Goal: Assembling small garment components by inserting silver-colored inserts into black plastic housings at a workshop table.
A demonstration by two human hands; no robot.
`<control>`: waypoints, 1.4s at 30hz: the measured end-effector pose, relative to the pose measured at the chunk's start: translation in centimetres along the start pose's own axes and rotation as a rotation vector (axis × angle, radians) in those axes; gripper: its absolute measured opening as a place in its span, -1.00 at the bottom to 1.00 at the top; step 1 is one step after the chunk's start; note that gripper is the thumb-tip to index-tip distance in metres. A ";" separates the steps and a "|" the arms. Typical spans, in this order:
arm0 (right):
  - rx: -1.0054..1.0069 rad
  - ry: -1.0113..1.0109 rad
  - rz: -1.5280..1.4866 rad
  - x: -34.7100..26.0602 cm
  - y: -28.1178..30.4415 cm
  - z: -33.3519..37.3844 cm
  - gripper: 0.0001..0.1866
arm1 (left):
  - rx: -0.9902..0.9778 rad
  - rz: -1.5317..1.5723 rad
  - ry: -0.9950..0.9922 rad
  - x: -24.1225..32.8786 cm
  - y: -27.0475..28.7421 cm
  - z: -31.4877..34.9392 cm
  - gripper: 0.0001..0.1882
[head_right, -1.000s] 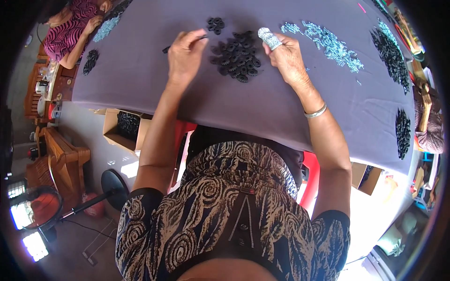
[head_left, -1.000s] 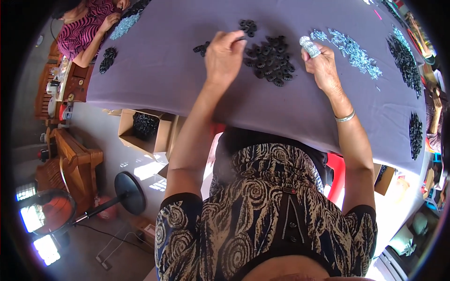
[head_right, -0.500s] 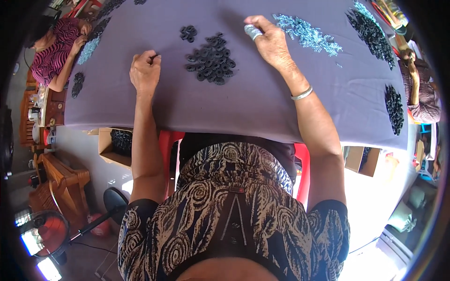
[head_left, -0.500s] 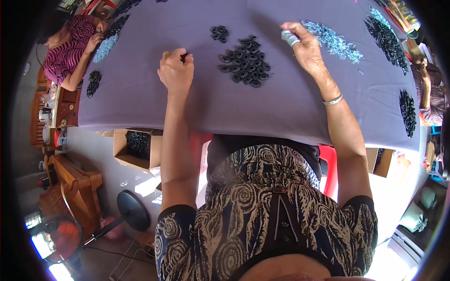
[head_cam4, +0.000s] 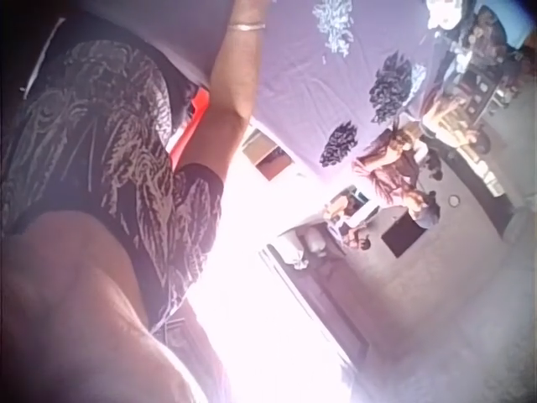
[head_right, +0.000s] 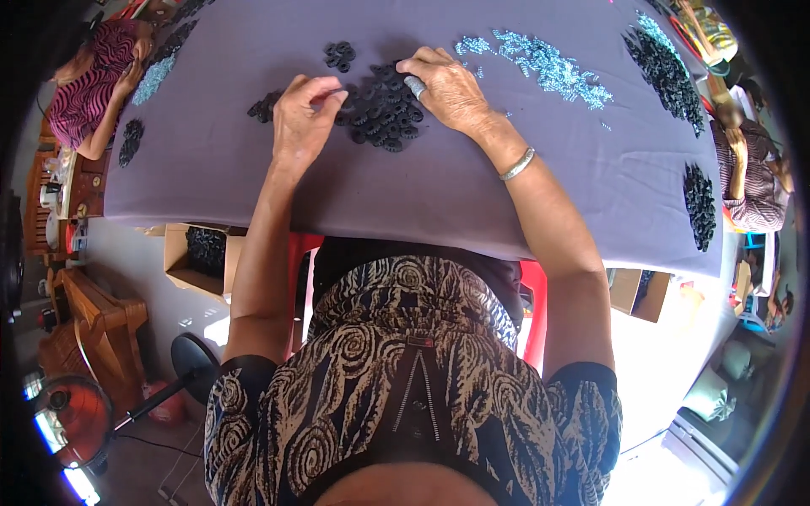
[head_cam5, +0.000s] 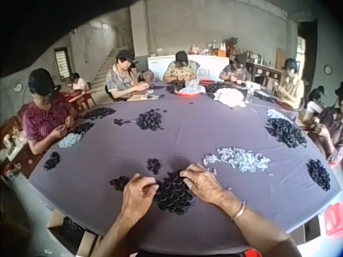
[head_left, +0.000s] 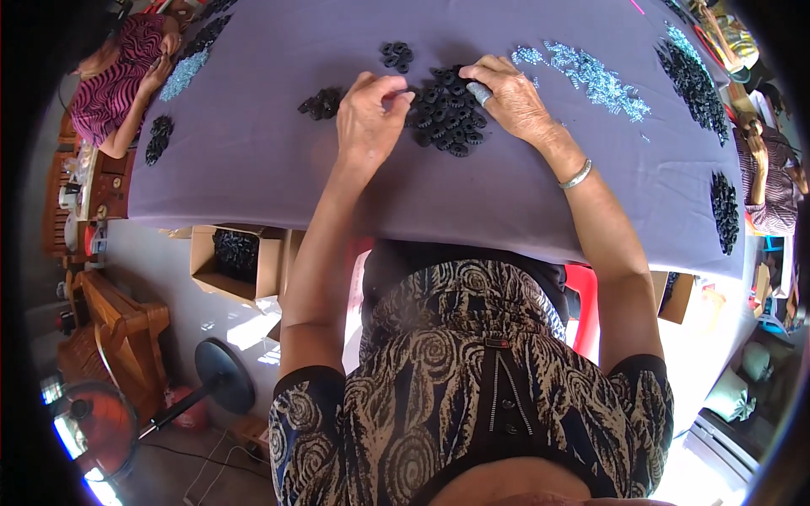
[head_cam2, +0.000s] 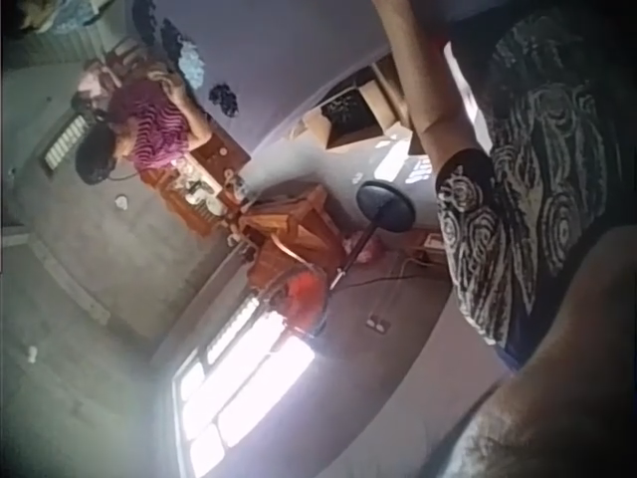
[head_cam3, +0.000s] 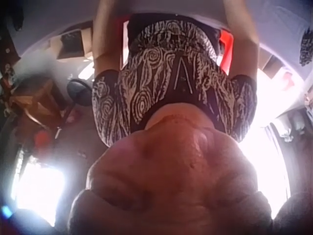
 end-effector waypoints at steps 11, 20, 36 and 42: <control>-0.069 -0.107 0.123 0.2 2.6 0.3 -0.90 | -0.064 0.059 0.010 0.4 -0.9 0.5 -0.85; 0.037 -0.014 -0.120 -0.2 2.3 0.3 -0.71 | -0.079 0.036 0.013 0.6 -1.0 0.6 -0.86; -0.119 -0.031 -0.134 -1.2 0.4 0.5 -0.76 | -0.088 0.108 0.006 1.5 -1.6 0.8 -0.86; -0.120 -0.134 -0.305 -1.5 1.1 0.7 -0.80 | -0.105 0.196 -0.022 2.5 -1.9 1.2 -0.80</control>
Point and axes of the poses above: each hand's wrist, its own z-axis away from the middle knuckle, its own y-axis out of the back of the hand, x = y × z, the point moved 3 cm from there along -z, towards the middle knuckle, and after that the axes turned 3 degrees about -y, right-handed, at the moved point
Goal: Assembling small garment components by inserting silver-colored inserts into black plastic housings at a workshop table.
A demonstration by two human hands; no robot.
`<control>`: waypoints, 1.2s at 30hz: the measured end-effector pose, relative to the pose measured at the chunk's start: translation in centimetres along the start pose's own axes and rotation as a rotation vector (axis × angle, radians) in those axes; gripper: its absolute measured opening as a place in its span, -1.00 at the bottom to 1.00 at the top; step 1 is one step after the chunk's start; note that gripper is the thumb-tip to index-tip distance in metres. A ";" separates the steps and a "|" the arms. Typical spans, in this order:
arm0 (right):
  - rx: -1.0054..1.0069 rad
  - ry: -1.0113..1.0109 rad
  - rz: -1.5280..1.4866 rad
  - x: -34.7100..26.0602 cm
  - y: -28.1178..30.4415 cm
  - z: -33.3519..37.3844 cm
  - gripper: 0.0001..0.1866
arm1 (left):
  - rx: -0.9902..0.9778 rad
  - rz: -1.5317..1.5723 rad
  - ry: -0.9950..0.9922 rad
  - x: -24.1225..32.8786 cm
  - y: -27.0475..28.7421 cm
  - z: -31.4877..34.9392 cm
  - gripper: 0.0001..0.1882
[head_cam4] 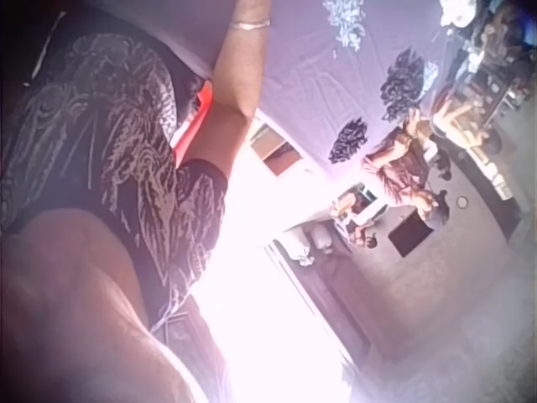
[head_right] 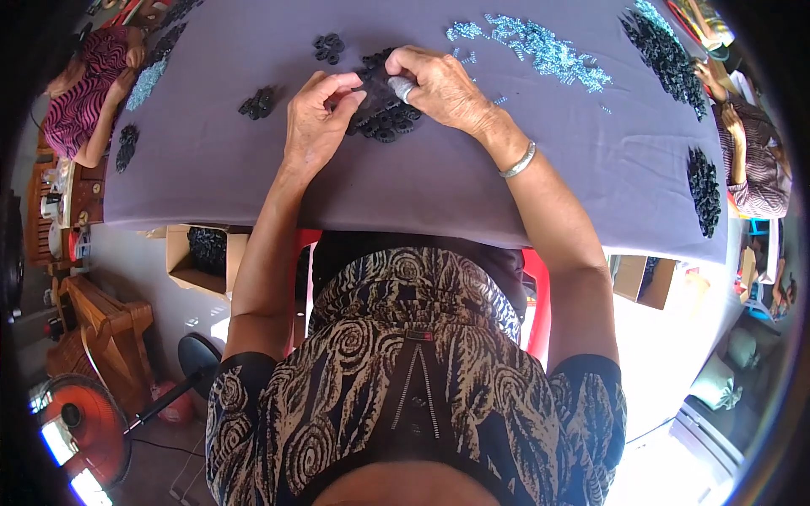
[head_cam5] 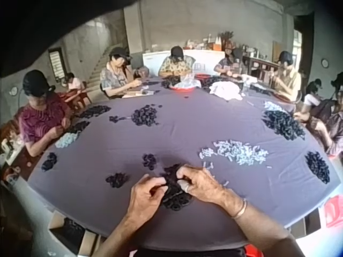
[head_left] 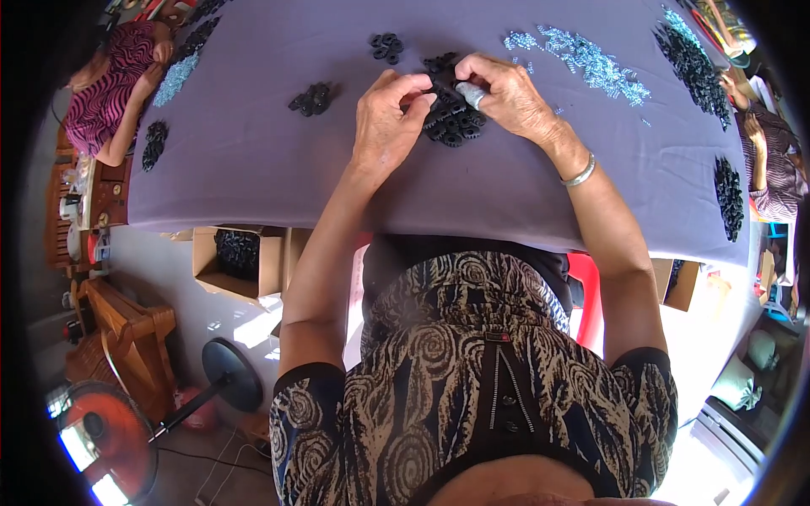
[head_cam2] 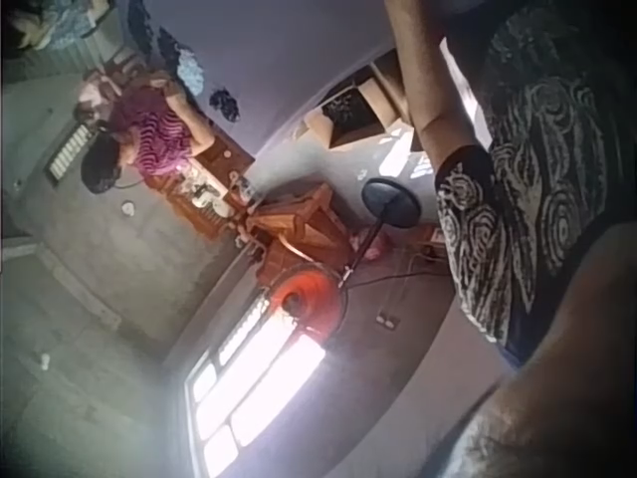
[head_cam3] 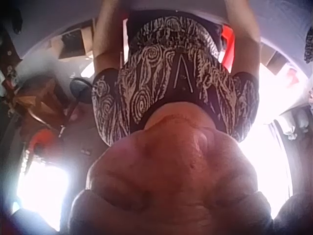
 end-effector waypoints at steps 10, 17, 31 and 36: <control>-0.207 -0.030 -0.783 -0.5 0.3 0.1 -0.81 | 0.000 0.085 -0.111 1.4 -0.4 0.0 -0.58; -0.197 -0.030 -0.709 -0.8 0.3 0.3 -0.83 | -0.018 0.141 -0.110 1.3 -0.8 0.1 -0.65; -0.113 -0.018 -0.859 -0.7 -1.1 0.6 -0.89 | 0.092 0.591 0.052 0.7 -1.5 0.6 -0.82; 0.028 0.023 -0.238 -0.3 2.7 0.2 -0.87 | 0.033 0.583 0.080 0.6 -1.5 0.6 -0.84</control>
Point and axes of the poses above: each hand's wrist, its own z-axis away from the middle knuckle, its own y-axis out of the back of the hand, x = y × z, the point moved 3 cm from there along -z, towards the middle knuckle, and after that the axes turned 3 degrees about -y, right-handed, at the moved point
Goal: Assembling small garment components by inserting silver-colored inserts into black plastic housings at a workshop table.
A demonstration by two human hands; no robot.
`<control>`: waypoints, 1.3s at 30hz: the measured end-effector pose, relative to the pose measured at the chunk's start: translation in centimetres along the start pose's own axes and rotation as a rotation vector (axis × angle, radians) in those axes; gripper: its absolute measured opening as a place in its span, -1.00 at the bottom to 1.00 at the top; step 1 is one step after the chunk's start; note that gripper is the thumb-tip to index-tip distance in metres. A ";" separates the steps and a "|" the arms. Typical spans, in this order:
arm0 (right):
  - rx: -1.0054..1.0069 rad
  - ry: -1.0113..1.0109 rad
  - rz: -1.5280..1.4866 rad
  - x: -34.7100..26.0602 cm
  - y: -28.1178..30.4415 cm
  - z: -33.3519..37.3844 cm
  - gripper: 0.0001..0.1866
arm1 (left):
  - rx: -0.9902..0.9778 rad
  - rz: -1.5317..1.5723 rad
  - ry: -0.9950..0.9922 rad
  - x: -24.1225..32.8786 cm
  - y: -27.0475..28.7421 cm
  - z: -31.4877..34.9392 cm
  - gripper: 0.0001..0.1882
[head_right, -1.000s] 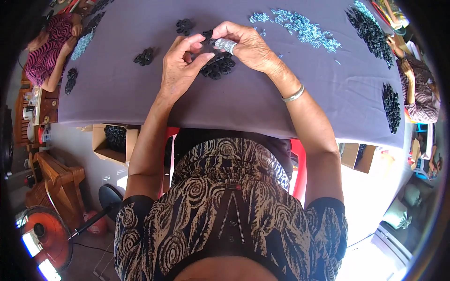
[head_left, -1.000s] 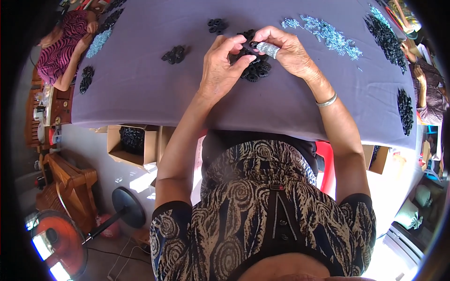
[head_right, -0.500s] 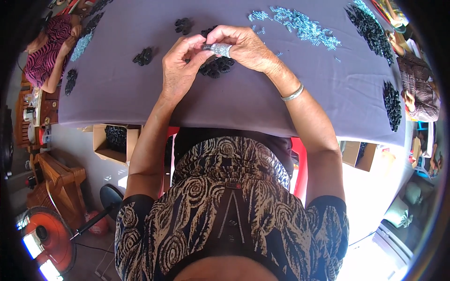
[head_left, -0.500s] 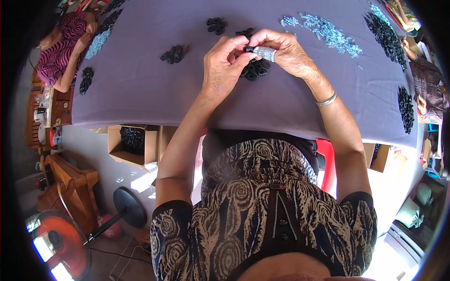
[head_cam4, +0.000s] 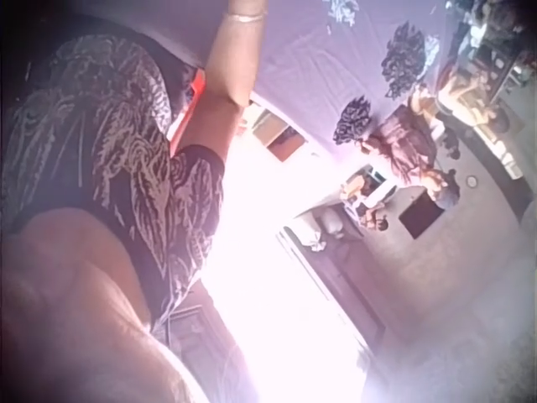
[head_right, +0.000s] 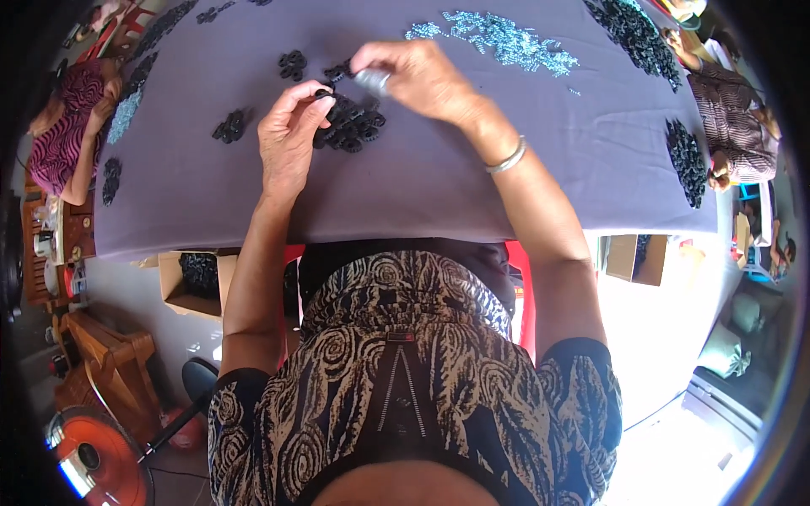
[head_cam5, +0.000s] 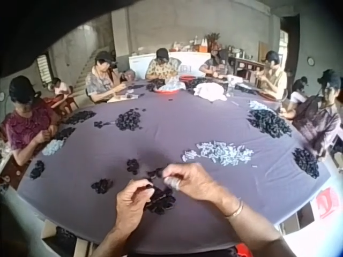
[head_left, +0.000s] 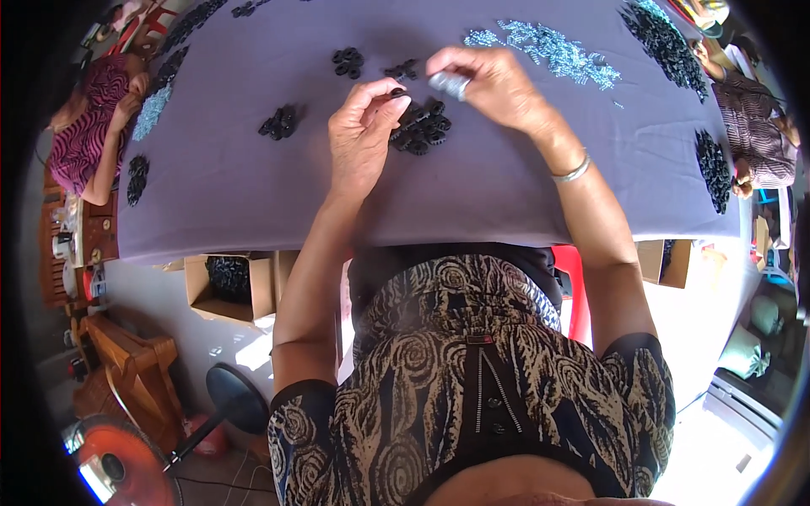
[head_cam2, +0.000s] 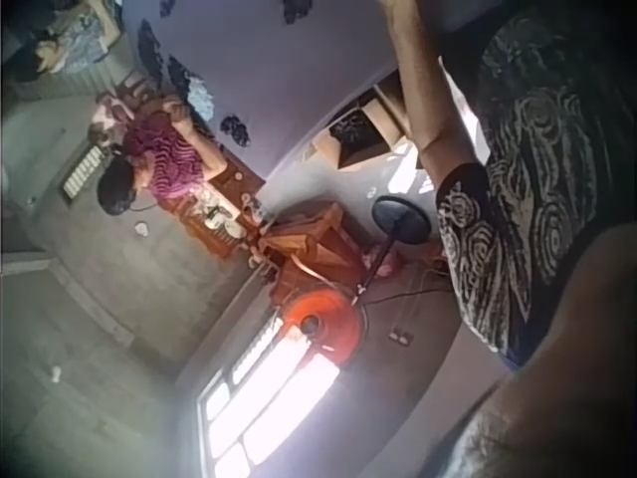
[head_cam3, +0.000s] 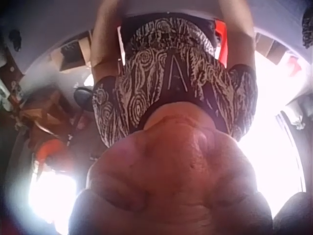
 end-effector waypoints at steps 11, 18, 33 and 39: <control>-0.130 -0.112 0.446 3.4 5.2 1.0 -0.90 | -0.139 0.020 0.086 -0.8 -0.9 0.3 -0.82; -0.090 -0.119 0.660 2.7 3.9 1.2 -0.91 | -0.169 -0.054 0.092 -0.9 -0.9 0.5 -0.78; -0.017 -0.137 -0.508 0.5 -0.4 0.1 -0.88 | -0.078 -0.006 0.192 -1.4 -0.5 0.5 -0.78; -0.057 -0.094 -0.384 -0.1 -1.9 0.4 -0.90 | -0.080 0.015 0.178 -1.4 -0.6 0.4 -0.78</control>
Point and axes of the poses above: each hand's wrist, its own z-axis away from the middle knuckle, its own y-axis out of the back of the hand, x = y × z, the point moved 3 cm from there along -z, towards the middle knuckle, and after that the axes turned 3 degrees about -y, right-handed, at the moved point
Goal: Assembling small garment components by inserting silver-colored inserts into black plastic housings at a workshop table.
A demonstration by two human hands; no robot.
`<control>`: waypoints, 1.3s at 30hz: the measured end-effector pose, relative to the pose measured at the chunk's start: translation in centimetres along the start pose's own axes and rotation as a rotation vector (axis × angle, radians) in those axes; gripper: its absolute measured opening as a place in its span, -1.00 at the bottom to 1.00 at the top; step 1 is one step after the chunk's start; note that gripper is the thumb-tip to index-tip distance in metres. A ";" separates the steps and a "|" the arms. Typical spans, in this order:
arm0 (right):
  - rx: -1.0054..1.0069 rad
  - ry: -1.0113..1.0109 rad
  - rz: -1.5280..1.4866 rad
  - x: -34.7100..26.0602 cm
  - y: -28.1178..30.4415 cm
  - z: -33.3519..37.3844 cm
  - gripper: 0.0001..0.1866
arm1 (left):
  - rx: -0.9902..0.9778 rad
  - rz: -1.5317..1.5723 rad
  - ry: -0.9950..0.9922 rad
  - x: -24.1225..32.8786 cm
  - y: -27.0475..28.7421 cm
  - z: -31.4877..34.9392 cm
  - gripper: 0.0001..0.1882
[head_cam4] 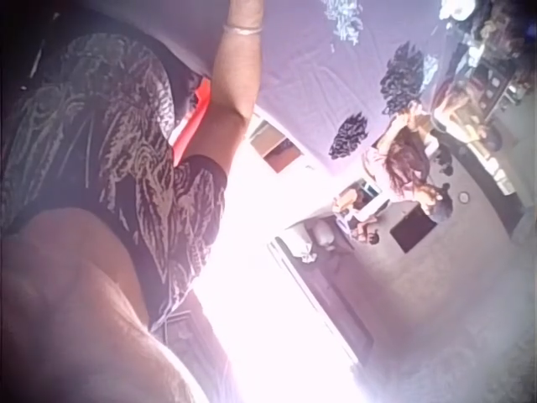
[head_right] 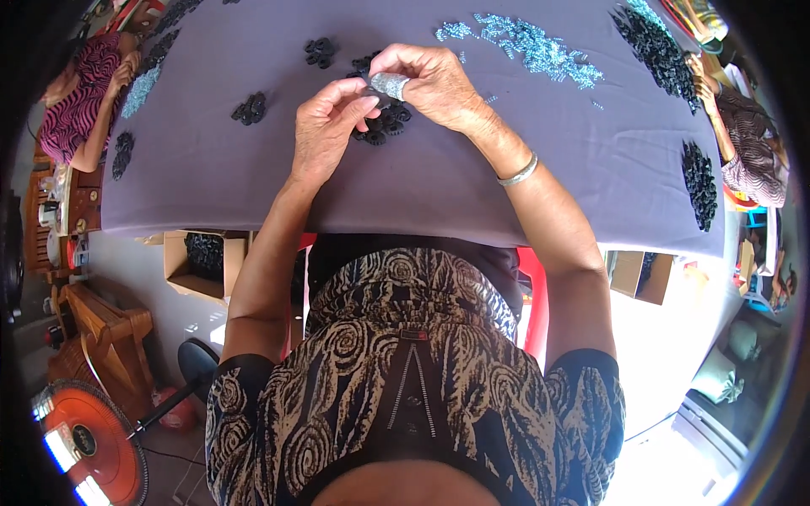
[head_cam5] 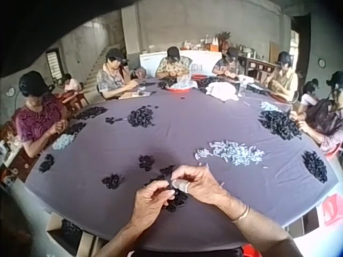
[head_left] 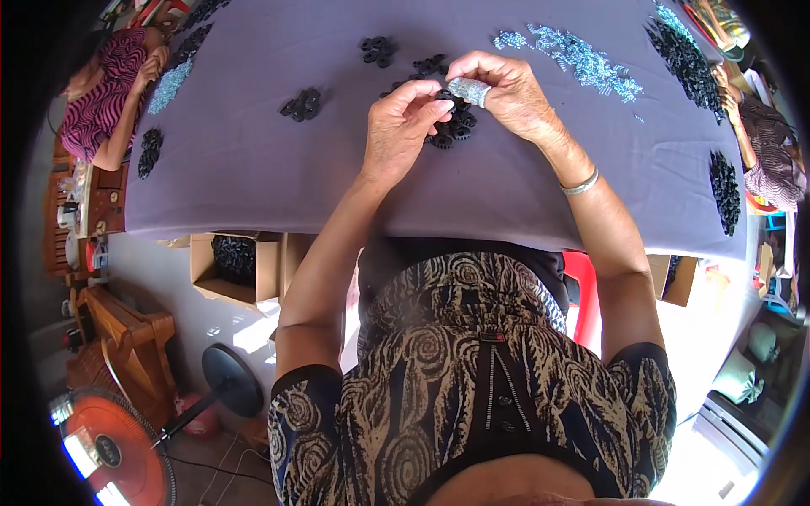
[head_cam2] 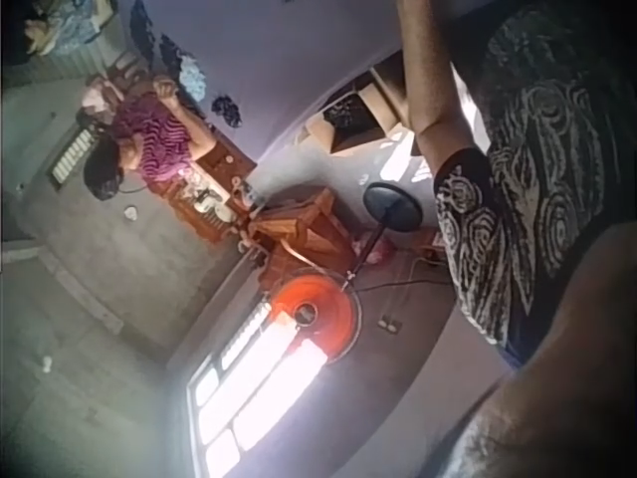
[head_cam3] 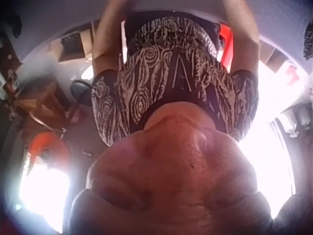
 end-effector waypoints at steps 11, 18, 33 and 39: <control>0.051 0.235 0.446 -1.8 -0.7 0.6 -0.74 | 0.058 0.033 -0.018 -0.1 0.2 0.0 -0.78; 0.147 0.337 0.589 -1.8 0.1 0.4 -0.67 | 0.128 0.112 -0.016 0.0 0.8 -0.2 -0.75; 0.033 -0.018 0.911 0.4 4.7 0.8 -0.87 | 0.088 0.091 -0.024 -0.1 0.6 -0.2 -0.74; -0.008 0.082 0.986 0.2 3.5 0.7 -0.85 | 0.098 0.083 -0.015 -0.1 0.4 -0.2 -0.75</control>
Point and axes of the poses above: each hand's wrist, its own z-axis away from the middle knuckle, its own y-axis out of the back of the hand, x = y × z, the point moved 3 cm from there along -z, towards the middle knuckle, and after that the axes turned 3 degrees about -y, right-handed, at the moved point
